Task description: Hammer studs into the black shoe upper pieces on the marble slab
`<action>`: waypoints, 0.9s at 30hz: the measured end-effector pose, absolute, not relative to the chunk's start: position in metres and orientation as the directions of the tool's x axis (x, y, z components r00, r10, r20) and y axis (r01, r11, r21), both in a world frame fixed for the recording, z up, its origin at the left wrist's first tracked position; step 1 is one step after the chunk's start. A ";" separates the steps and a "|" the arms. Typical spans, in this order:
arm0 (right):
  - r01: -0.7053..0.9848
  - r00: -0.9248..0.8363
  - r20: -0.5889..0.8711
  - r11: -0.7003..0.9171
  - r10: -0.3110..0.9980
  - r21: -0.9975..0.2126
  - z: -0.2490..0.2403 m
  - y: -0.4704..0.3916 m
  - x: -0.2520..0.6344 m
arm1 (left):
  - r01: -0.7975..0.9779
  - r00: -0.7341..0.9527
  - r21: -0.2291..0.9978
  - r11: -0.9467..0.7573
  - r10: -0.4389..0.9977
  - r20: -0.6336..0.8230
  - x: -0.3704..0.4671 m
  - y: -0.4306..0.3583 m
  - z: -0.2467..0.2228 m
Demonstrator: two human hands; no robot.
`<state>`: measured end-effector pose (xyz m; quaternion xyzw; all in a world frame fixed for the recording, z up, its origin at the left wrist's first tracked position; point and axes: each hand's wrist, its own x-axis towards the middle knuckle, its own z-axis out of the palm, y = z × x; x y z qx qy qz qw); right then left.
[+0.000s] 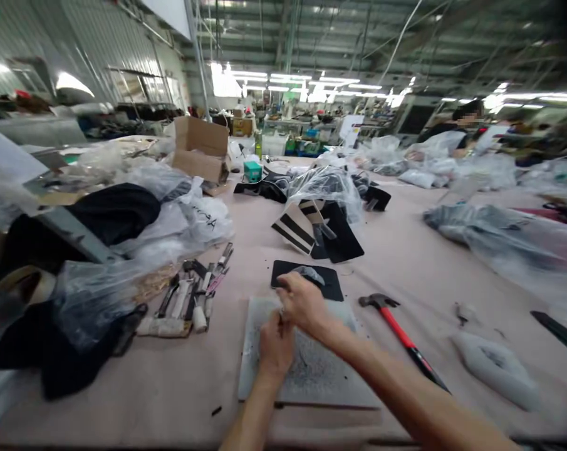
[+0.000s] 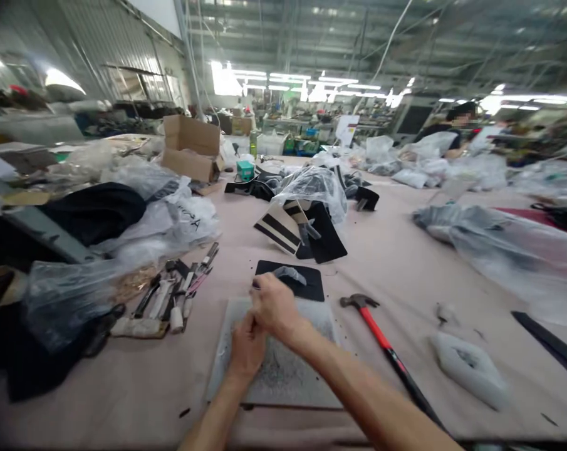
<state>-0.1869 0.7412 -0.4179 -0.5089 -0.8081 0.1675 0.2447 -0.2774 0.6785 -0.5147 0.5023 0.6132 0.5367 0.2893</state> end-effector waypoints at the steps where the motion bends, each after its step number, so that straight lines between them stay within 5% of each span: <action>1: 0.798 -0.273 0.208 0.342 0.939 -0.497 -0.423 0.766 -0.166 | 0.311 -0.313 0.948 -0.075 0.933 0.177 -0.276 0.678 -0.514; 7: 0.794 -0.434 0.017 0.391 0.901 -0.465 -0.457 0.841 -0.113 | 0.349 -0.309 0.937 0.008 0.945 0.107 -0.275 0.678 -0.514; 16: 0.824 -0.256 0.137 0.290 0.957 -0.487 -0.403 0.822 -0.099 | 0.350 -0.313 0.936 0.027 0.946 0.089 -0.275 0.680 -0.510; 22: 0.686 -0.062 0.144 0.147 0.988 -0.713 -0.388 0.749 -0.070 | 0.342 -0.320 0.939 0.026 0.943 0.091 -0.276 0.683 -0.515; 27: 0.341 0.051 -0.163 -0.171 0.985 -0.924 -0.441 0.686 -0.070 | 0.390 -0.306 0.921 0.003 0.944 0.127 -0.277 0.685 -0.511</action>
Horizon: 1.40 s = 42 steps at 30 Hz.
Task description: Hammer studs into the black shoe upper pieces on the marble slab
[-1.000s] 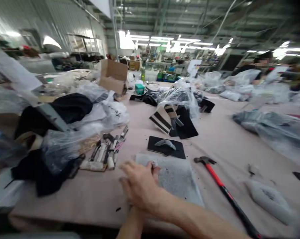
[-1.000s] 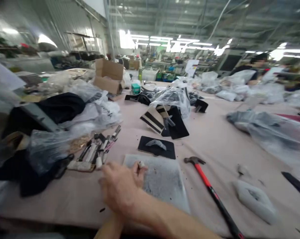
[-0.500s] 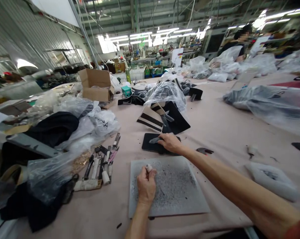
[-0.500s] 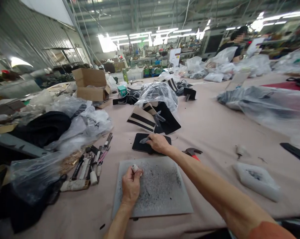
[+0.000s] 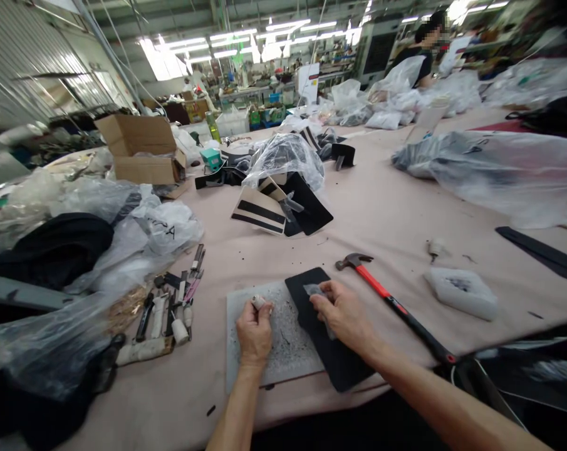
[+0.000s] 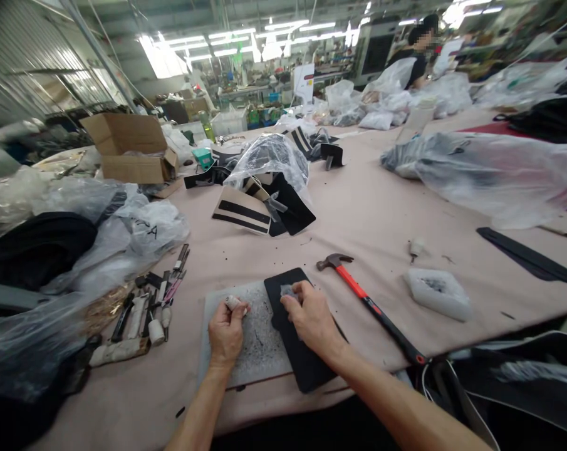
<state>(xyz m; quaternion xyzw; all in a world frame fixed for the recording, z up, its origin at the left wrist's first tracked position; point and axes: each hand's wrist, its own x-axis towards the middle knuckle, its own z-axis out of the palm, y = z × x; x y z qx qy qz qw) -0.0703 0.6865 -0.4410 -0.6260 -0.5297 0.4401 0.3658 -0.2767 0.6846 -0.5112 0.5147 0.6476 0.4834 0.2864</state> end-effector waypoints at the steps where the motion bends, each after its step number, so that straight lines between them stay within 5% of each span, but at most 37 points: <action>1: 0.258 0.057 -0.219 -0.226 0.974 -0.939 -0.453 0.676 -0.073 | 0.402 -0.304 0.915 0.002 0.944 0.131 -0.277 0.685 -0.510; 3: 0.220 0.049 -0.236 -0.241 0.971 -0.945 -0.472 0.660 -0.078 | 0.414 -0.300 0.910 0.000 0.944 0.137 -0.276 0.685 -0.509; 9: 0.694 -0.003 0.161 0.118 0.987 -0.711 -0.485 0.656 -0.076 | 0.342 -0.298 0.940 -0.012 0.947 0.120 -0.278 0.684 -0.508; 16: 0.675 -0.027 0.351 0.276 0.936 -0.684 -0.496 0.664 -0.073 | 0.071 -0.188 0.997 -0.037 0.981 0.050 -0.245 0.711 -0.478; 21: 0.681 0.002 0.321 0.234 0.947 -0.694 -0.501 0.664 -0.073 | -0.120 -0.086 0.993 -0.016 0.996 0.006 -0.202 0.748 -0.480; 32: 0.595 0.214 0.219 0.051 0.952 -0.802 -0.501 0.666 -0.086 | 0.082 0.054 0.997 -0.002 0.999 -0.002 -0.195 0.760 -0.502; 42: 0.577 0.194 0.222 0.072 0.956 -0.813 -0.500 0.667 -0.085 | 0.146 0.075 0.989 -0.016 0.997 0.005 -0.194 0.758 -0.496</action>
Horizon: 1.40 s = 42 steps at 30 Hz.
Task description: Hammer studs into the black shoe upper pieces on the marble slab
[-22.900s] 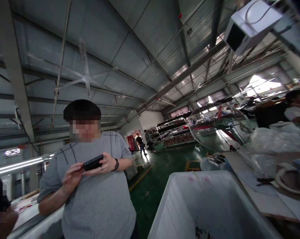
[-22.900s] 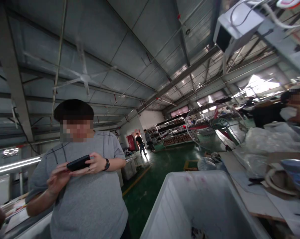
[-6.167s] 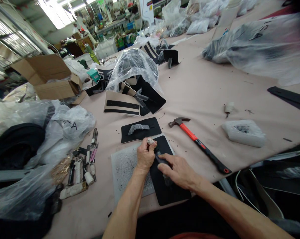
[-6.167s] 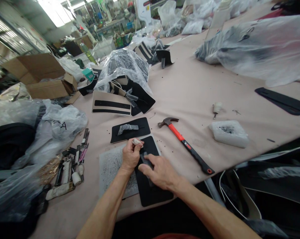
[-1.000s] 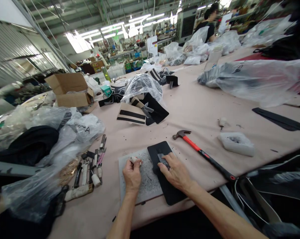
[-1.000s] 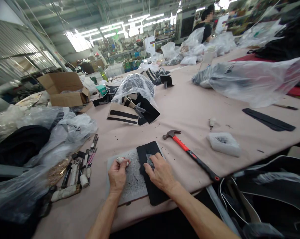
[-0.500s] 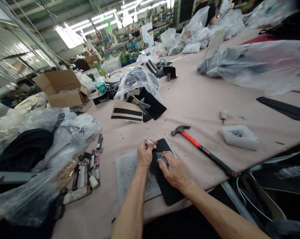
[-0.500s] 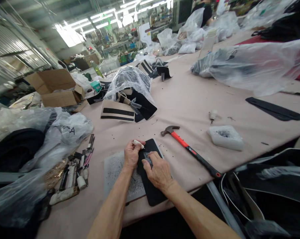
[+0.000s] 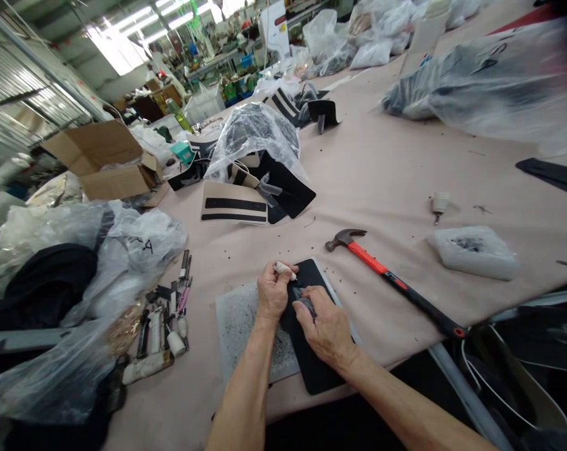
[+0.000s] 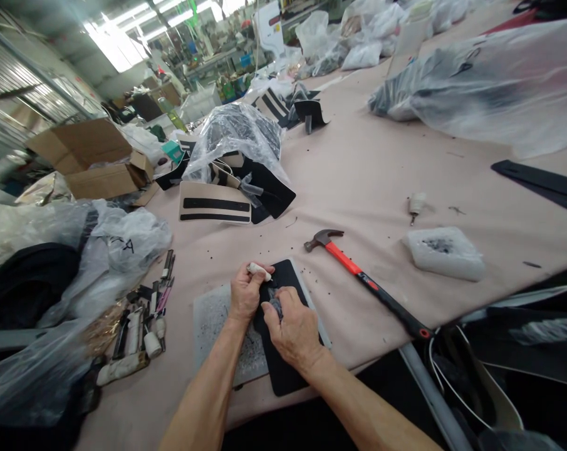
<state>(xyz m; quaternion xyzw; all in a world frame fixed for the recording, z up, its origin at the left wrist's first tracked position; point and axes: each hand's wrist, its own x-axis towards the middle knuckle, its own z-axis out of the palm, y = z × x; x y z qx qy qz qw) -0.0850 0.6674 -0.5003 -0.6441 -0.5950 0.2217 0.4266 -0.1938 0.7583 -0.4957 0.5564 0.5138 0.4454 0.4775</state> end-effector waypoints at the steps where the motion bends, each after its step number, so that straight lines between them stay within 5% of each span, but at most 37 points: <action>1: 0.579 0.192 0.224 0.075 0.955 -0.812 -0.500 0.668 -0.085 | 0.149 0.075 0.989 -0.017 0.997 0.006 -0.194 0.758 -0.496; 10: 0.544 0.177 0.200 0.074 0.964 -0.836 -0.499 0.667 -0.084 | 0.304 0.118 0.945 -0.121 0.989 0.089 -0.194 0.759 -0.497; 15: 0.441 0.025 0.218 0.185 0.976 -0.878 -0.490 0.668 -0.056 | 0.314 0.219 0.930 -0.192 0.968 0.126 -0.196 0.760 -0.497; 17: 0.543 0.081 0.255 0.172 0.964 -0.822 -0.490 0.672 -0.026 | 0.324 0.254 0.915 -0.241 0.954 0.161 -0.196 0.758 -0.498; 20: 0.815 0.197 0.253 -0.015 0.947 -0.579 -0.498 0.680 0.031 | 0.345 0.283 0.886 -0.309 0.935 0.216 -0.197 0.754 -0.501; 23: 0.885 0.227 -0.009 -0.210 0.974 -0.415 -0.504 0.686 0.076 | 0.329 0.274 0.888 -0.321 0.933 0.235 -0.197 0.752 -0.504; 27: 0.529 0.140 -0.507 -0.498 0.850 -0.687 -0.490 0.688 0.084 | 0.303 0.270 0.902 -0.307 0.936 0.227 -0.198 0.752 -0.504; 30: 0.208 0.016 -0.655 -0.643 0.755 -0.737 -0.465 0.687 0.064 | 0.297 0.257 0.908 -0.296 0.941 0.223 -0.198 0.751 -0.502; 33: 0.208 0.103 -0.533 -0.542 0.840 -0.814 -0.435 0.684 0.046 | 0.298 0.249 0.911 -0.285 0.944 0.215 -0.199 0.750 -0.502; 35: 0.441 0.163 -0.208 -0.260 0.964 -0.859 -0.418 0.681 0.039 | 0.307 0.252 0.905 -0.293 0.943 0.219 -0.199 0.750 -0.503; 38: 0.770 0.029 0.217 0.117 0.976 -0.627 -0.403 0.678 0.034 | 0.343 0.258 0.888 -0.307 0.939 0.225 -0.200 0.751 -0.506; 42: 0.927 -0.233 0.112 0.256 0.966 -0.274 -0.391 0.678 0.035 | 0.394 0.255 0.871 -0.293 0.945 0.203 -0.200 0.752 -0.509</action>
